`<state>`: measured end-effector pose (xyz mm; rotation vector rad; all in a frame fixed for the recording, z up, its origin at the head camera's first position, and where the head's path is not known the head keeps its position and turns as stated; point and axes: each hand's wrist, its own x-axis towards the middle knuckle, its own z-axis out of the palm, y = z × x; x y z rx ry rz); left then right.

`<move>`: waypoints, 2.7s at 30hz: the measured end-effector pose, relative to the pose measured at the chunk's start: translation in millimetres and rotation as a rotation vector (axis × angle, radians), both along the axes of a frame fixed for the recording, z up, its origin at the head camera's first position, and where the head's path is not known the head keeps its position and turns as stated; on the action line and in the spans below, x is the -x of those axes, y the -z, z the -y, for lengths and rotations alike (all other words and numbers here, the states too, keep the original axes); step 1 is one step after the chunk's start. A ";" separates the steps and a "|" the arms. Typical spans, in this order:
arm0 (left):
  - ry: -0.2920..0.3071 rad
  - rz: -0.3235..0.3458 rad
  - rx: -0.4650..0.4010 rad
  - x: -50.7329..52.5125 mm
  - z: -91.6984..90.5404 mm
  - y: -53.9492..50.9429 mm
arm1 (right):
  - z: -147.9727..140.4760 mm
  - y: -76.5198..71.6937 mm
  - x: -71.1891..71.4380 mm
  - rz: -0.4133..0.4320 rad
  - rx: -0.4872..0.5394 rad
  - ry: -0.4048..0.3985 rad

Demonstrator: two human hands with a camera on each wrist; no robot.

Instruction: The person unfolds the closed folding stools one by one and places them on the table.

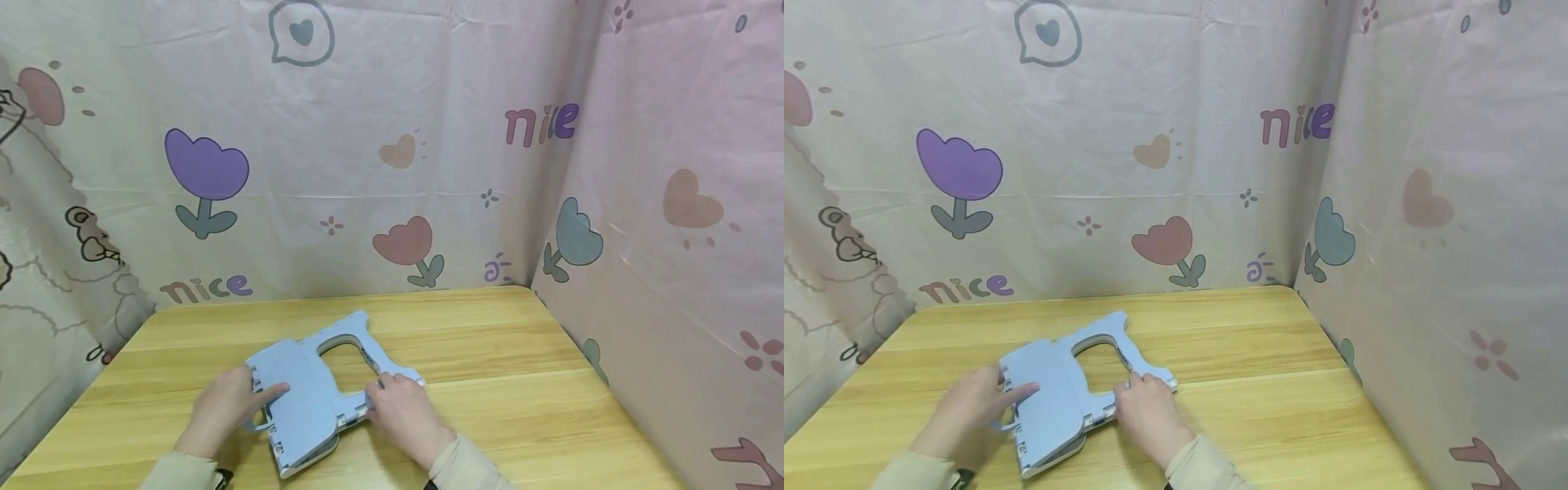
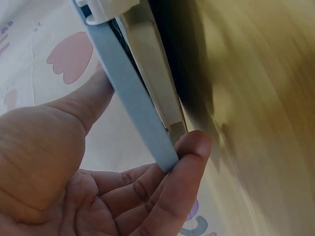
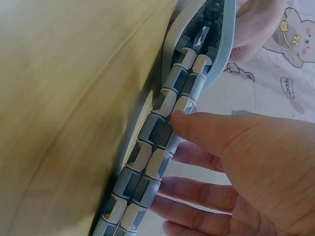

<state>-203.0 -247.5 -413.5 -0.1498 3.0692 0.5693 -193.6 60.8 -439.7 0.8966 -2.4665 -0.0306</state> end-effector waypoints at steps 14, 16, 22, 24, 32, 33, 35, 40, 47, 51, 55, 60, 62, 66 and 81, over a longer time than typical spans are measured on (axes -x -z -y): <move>0.007 -0.002 -0.038 5.2 -19.3 1.5 | -20.9 -0.4 -1.9 0.023 0.027 0.022; 0.014 -0.009 -0.038 5.2 -22.0 1.3 | -23.6 -1.2 -3.2 0.025 0.038 0.031; 0.024 -0.017 -0.043 5.8 -28.8 2.6 | -30.9 -1.8 -3.3 0.076 0.054 0.052; 0.028 -0.018 -0.046 6.5 -30.2 3.4 | -33.0 -2.2 -3.7 0.087 0.064 0.057; 0.053 -0.018 -0.123 6.3 -23.5 10.0 | -36.1 -4.4 -4.2 0.101 0.060 0.053; 0.060 -0.014 -0.134 6.1 -21.7 11.5 | -36.1 -4.5 -4.0 0.102 0.056 0.053; 0.078 0.003 -0.164 5.4 -18.5 13.4 | -36.1 -3.4 -3.5 0.103 0.051 0.051; 0.095 0.044 -0.263 3.0 -16.6 17.0 | -34.9 -1.1 -1.8 0.098 0.045 0.034; 0.090 0.070 -0.371 0.1 -14.0 21.3 | -32.1 2.1 -0.8 0.090 0.035 0.028; 0.087 0.070 -0.379 0.0 -12.2 22.2 | -31.9 3.1 -1.1 0.081 0.024 0.027; 0.091 0.066 -0.379 0.2 -9.6 22.1 | -31.4 3.8 -1.9 0.079 0.019 0.025; 0.090 0.054 -0.383 0.3 -5.8 15.8 | -30.2 2.2 -0.8 0.047 0.004 0.006; 0.095 0.039 -0.387 0.9 -5.4 11.9 | -30.5 0.8 0.0 0.033 0.001 -0.002; 0.090 0.003 -0.379 0.6 -5.5 4.5 | -31.5 -3.3 1.3 0.060 0.015 -0.025; -0.016 -0.050 -0.589 -0.5 -10.8 -10.9 | -32.5 -13.3 6.7 0.221 0.107 -0.123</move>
